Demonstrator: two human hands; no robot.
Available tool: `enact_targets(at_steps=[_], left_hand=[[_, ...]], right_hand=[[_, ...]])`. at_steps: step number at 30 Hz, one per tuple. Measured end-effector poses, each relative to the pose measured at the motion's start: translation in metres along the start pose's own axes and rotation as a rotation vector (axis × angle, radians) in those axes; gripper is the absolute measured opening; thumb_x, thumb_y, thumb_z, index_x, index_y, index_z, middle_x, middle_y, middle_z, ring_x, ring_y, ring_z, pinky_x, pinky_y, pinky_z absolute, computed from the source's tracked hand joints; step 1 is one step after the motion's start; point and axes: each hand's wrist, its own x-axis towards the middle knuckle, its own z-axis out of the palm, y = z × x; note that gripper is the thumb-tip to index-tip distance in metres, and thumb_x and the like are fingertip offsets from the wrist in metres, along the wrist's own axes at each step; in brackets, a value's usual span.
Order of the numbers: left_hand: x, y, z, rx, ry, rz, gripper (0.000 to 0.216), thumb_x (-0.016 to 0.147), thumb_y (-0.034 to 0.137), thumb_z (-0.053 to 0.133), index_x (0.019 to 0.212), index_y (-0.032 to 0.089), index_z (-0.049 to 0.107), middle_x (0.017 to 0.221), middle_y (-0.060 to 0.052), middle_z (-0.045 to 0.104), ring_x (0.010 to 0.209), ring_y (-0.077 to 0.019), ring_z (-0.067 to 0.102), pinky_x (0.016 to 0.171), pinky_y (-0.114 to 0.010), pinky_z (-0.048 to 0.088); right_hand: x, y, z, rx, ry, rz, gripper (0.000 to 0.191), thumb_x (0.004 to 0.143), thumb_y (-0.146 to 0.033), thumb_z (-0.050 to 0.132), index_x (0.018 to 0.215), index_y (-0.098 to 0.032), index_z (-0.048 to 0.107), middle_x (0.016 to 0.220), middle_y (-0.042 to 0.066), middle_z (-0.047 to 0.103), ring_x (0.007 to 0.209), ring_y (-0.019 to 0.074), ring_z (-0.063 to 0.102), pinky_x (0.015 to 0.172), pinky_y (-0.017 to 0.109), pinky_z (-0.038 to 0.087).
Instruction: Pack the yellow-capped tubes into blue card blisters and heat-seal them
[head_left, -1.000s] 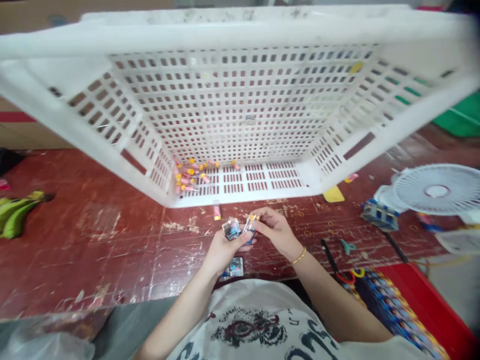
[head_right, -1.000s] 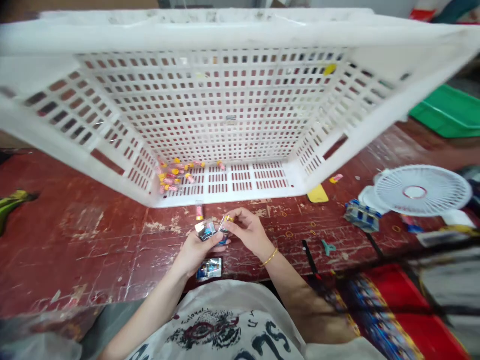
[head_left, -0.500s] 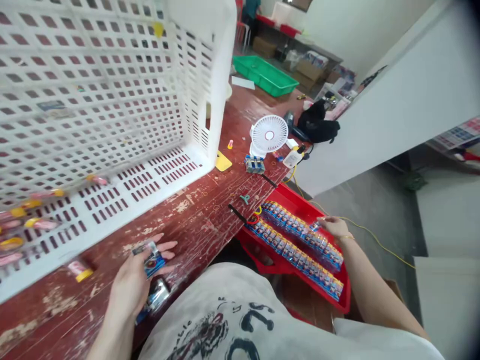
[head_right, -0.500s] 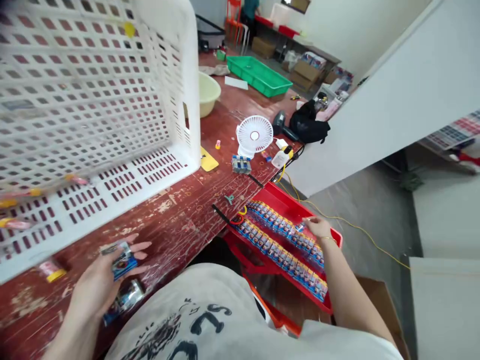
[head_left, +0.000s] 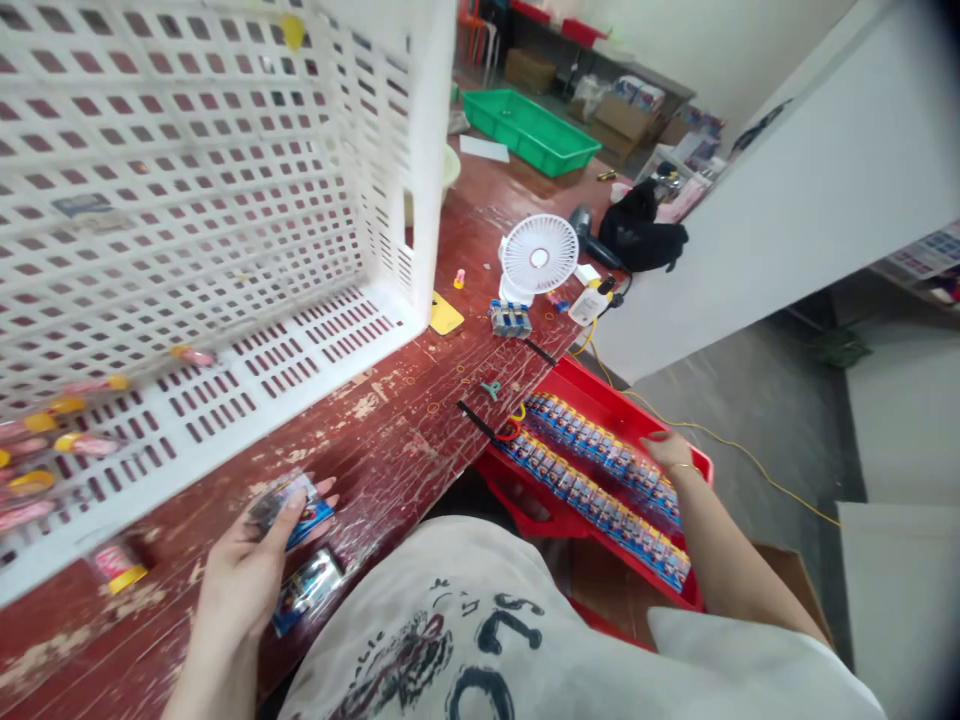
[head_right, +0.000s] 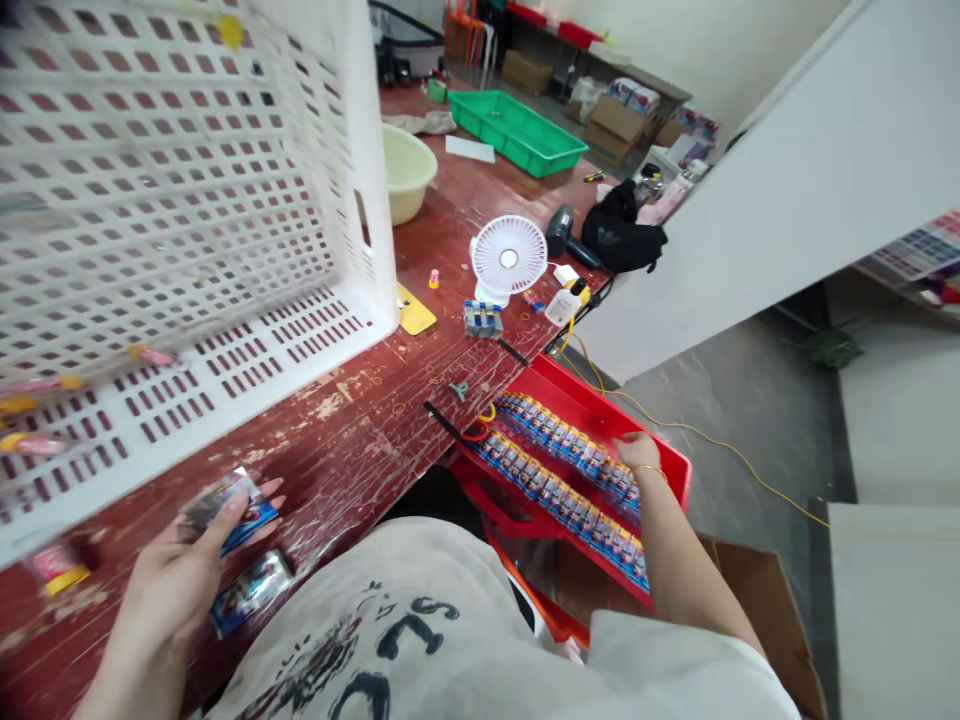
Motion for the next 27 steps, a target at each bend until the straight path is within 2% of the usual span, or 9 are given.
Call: enact_targets(at_steps=[3, 6, 9, 12, 15, 17, 20, 24, 27], left_hand=[[-0.004, -0.008, -0.015, -0.091, 0.129, 0.065, 0.042, 0.059, 0.036, 0.083, 0.094, 0.017, 0.069, 0.088, -0.003, 0.075, 0.083, -0.0215, 0.07, 0.062, -0.026, 0.059], [-0.013, -0.01, -0.038, -0.177, 0.183, 0.064, 0.043, 0.061, 0.035, 0.082, 0.094, 0.012, 0.069, 0.085, -0.008, 0.075, 0.08, -0.0214, 0.071, 0.063, -0.027, 0.059], [-0.028, -0.008, -0.07, -0.253, 0.291, 0.061, 0.04, 0.063, 0.034, 0.081, 0.093, 0.01, 0.069, 0.085, -0.011, 0.075, 0.079, -0.0208, 0.071, 0.065, -0.027, 0.058], [-0.052, -0.012, -0.101, -0.333, 0.42, 0.076, 0.042, 0.061, 0.034, 0.082, 0.094, 0.011, 0.07, 0.087, -0.011, 0.075, 0.079, -0.0196, 0.071, 0.067, -0.026, 0.057], [-0.076, -0.022, -0.119, -0.386, 0.537, 0.073, 0.043, 0.059, 0.034, 0.084, 0.092, 0.011, 0.07, 0.084, -0.01, 0.074, 0.075, -0.0196, 0.071, 0.063, -0.025, 0.057], [-0.086, -0.026, -0.121, -0.411, 0.548, 0.064, 0.042, 0.06, 0.034, 0.083, 0.092, 0.011, 0.069, 0.085, -0.01, 0.074, 0.077, -0.0205, 0.071, 0.063, -0.026, 0.058], [-0.09, -0.026, -0.114, -0.44, 0.461, 0.058, 0.038, 0.062, 0.034, 0.082, 0.09, 0.011, 0.069, 0.09, -0.012, 0.074, 0.083, -0.0217, 0.07, 0.066, -0.028, 0.058], [-0.079, -0.016, -0.097, -0.477, 0.373, 0.075, 0.036, 0.066, 0.035, 0.079, 0.089, 0.011, 0.069, 0.09, -0.012, 0.073, 0.082, -0.0205, 0.07, 0.065, -0.026, 0.057], [-0.064, -0.006, -0.082, -0.443, 0.264, 0.074, 0.036, 0.07, 0.039, 0.076, 0.091, 0.011, 0.069, 0.089, -0.013, 0.073, 0.078, -0.0197, 0.069, 0.061, -0.025, 0.055]], right_hand=[[0.006, -0.034, 0.017, -0.007, 0.018, 0.037, 0.016, 0.081, -0.033, 0.06, 0.075, -0.018, 0.06, 0.07, 0.013, 0.061, 0.063, 0.0198, 0.058, 0.064, 0.039, 0.046], [-0.01, -0.123, 0.073, 0.164, -0.096, -0.178, 0.011, 0.079, -0.033, 0.06, 0.083, -0.023, 0.061, 0.08, 0.016, 0.064, 0.068, 0.023, 0.059, 0.069, 0.042, 0.047], [-0.076, -0.255, 0.13, 0.49, -0.473, -0.683, 0.012, 0.08, -0.031, 0.06, 0.09, -0.024, 0.061, 0.091, 0.01, 0.065, 0.083, 0.0247, 0.062, 0.079, 0.043, 0.05], [-0.169, -0.376, 0.161, 0.69, -0.941, -1.152, 0.018, 0.081, -0.016, 0.056, 0.094, -0.025, 0.063, 0.099, 0.006, 0.065, 0.096, 0.0237, 0.06, 0.092, 0.044, 0.047], [-0.245, -0.453, 0.182, 0.767, -1.14, -1.362, 0.035, 0.074, 0.0, 0.056, 0.098, -0.025, 0.064, 0.113, 0.0, 0.064, 0.111, 0.02, 0.055, 0.102, 0.04, 0.04], [-0.275, -0.482, 0.194, 0.796, -1.193, -1.407, 0.031, 0.073, 0.0, 0.06, 0.094, -0.023, 0.064, 0.113, -0.004, 0.064, 0.115, 0.016, 0.053, 0.105, 0.035, 0.036], [-0.288, -0.501, 0.207, 0.824, -1.225, -1.391, 0.016, 0.075, -0.005, 0.061, 0.084, -0.017, 0.063, 0.096, -0.005, 0.068, 0.111, 0.0123, 0.055, 0.104, 0.031, 0.034], [-0.261, -0.489, 0.205, 0.839, -1.187, -1.251, 0.026, 0.081, -0.008, 0.055, 0.105, -0.017, 0.058, 0.102, 0.003, 0.066, 0.104, 0.016, 0.06, 0.099, 0.036, 0.043], [-0.226, -0.465, 0.184, 0.969, -1.273, -0.942, 0.039, 0.085, -0.021, 0.055, 0.121, -0.022, 0.041, 0.106, 0.007, 0.063, 0.09, 0.0166, 0.065, 0.085, 0.036, 0.053]])
